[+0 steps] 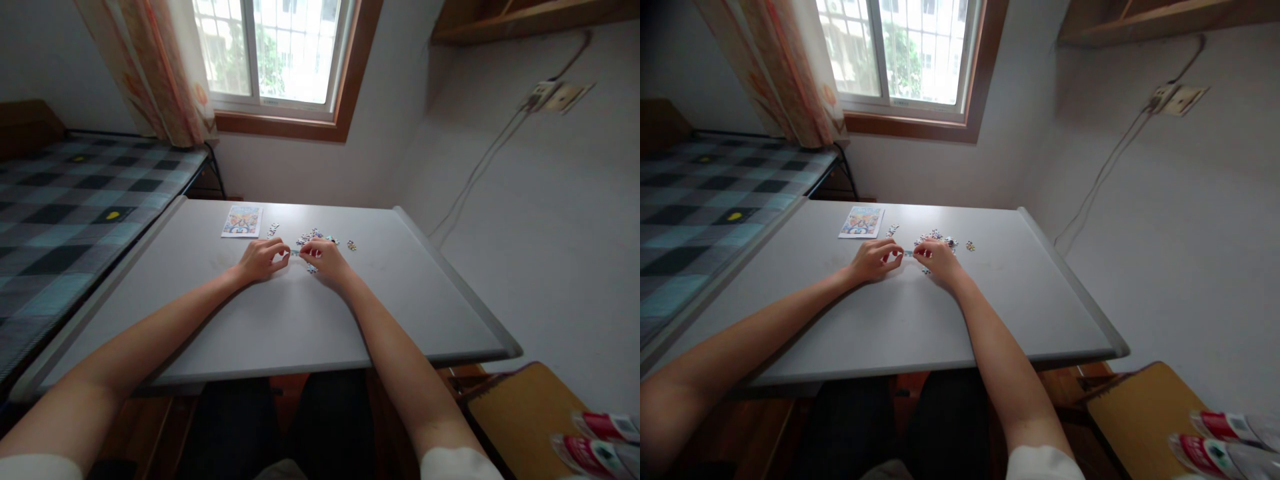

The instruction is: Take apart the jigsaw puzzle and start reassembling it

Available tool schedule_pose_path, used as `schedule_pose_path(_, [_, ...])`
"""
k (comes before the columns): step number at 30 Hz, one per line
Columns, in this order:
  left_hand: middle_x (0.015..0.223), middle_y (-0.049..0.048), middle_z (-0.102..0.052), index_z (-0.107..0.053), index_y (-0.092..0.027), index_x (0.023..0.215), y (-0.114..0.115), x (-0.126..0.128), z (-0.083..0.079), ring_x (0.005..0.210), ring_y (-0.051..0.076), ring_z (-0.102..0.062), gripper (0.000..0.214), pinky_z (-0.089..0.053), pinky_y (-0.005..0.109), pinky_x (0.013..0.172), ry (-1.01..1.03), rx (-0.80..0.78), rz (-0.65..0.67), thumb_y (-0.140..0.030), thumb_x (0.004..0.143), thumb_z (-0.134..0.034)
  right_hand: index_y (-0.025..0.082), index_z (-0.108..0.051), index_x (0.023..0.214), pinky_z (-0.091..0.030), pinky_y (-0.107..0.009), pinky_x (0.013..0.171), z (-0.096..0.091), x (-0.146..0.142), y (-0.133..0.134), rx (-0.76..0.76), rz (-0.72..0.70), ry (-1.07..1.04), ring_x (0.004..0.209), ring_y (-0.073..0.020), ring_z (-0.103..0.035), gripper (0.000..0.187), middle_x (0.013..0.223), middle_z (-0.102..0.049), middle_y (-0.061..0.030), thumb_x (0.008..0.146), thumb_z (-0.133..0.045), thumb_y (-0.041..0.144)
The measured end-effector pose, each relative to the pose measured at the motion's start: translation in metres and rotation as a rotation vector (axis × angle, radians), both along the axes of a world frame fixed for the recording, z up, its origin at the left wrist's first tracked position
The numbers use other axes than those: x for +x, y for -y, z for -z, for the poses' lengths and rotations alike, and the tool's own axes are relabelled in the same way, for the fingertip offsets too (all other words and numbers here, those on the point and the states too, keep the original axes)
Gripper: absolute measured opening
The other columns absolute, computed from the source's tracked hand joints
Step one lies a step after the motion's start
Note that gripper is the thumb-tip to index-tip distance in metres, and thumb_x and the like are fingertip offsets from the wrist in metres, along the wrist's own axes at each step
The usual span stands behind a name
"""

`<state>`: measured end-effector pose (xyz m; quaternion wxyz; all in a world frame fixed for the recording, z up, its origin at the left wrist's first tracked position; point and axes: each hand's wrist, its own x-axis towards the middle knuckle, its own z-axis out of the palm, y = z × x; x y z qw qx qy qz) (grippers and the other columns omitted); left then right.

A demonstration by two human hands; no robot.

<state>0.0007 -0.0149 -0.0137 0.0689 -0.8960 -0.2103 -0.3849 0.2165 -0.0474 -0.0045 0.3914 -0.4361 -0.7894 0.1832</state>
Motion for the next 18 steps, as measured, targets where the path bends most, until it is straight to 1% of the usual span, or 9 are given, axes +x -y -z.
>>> schedule_pose_path(9, [0.071,-0.0014,-0.063,-0.065,-0.018,0.086,0.0008,-0.0002,-0.0013,0.05,0.007,-0.05,0.013,-0.041,0.021,0.055,0.005,-0.018,-0.019,-0.024,0.087,-0.054,0.017,-0.067,0.075,-0.043,-0.024,0.063,0.0018,-0.0005,0.0008,-0.025,-0.044,0.017,0.064,-0.0107,-0.052,0.009,0.071,-0.059,-0.0007,0.081,-0.063,0.021])
schedule_pose_path(12, [0.073,-0.0012,-0.063,-0.065,-0.018,0.088,0.0023,0.0002,-0.0023,0.049,0.007,-0.049,0.015,-0.041,0.021,0.054,-0.013,-0.046,-0.032,-0.03,0.085,-0.057,0.016,-0.067,0.075,-0.043,-0.024,0.063,0.0014,-0.0005,0.0009,-0.028,-0.041,0.018,0.064,-0.0108,-0.052,0.008,0.071,-0.059,-0.0007,0.081,-0.063,0.021])
schedule_pose_path(15, [0.075,-0.0014,-0.064,-0.064,-0.018,0.09,0.0028,0.0002,-0.0021,0.048,0.006,-0.049,0.023,-0.041,0.021,0.054,-0.03,-0.078,-0.055,-0.04,0.083,-0.061,0.016,-0.067,0.074,-0.043,-0.024,0.063,0.0008,-0.0007,0.0014,-0.024,-0.036,0.016,0.064,-0.011,-0.052,0.008,0.07,-0.059,-0.0006,0.08,-0.064,0.02])
schedule_pose_path(18, [0.075,-0.0013,-0.064,-0.064,-0.018,0.089,0.0021,0.0,-0.0013,0.049,0.006,-0.05,0.027,-0.04,0.021,0.054,-0.035,-0.094,-0.06,-0.045,0.084,-0.06,0.016,-0.067,0.074,-0.043,-0.024,0.063,0.0002,-0.0013,0.002,-0.027,-0.035,0.019,0.064,-0.0111,-0.052,0.008,0.069,-0.059,-0.0003,0.08,-0.064,0.02])
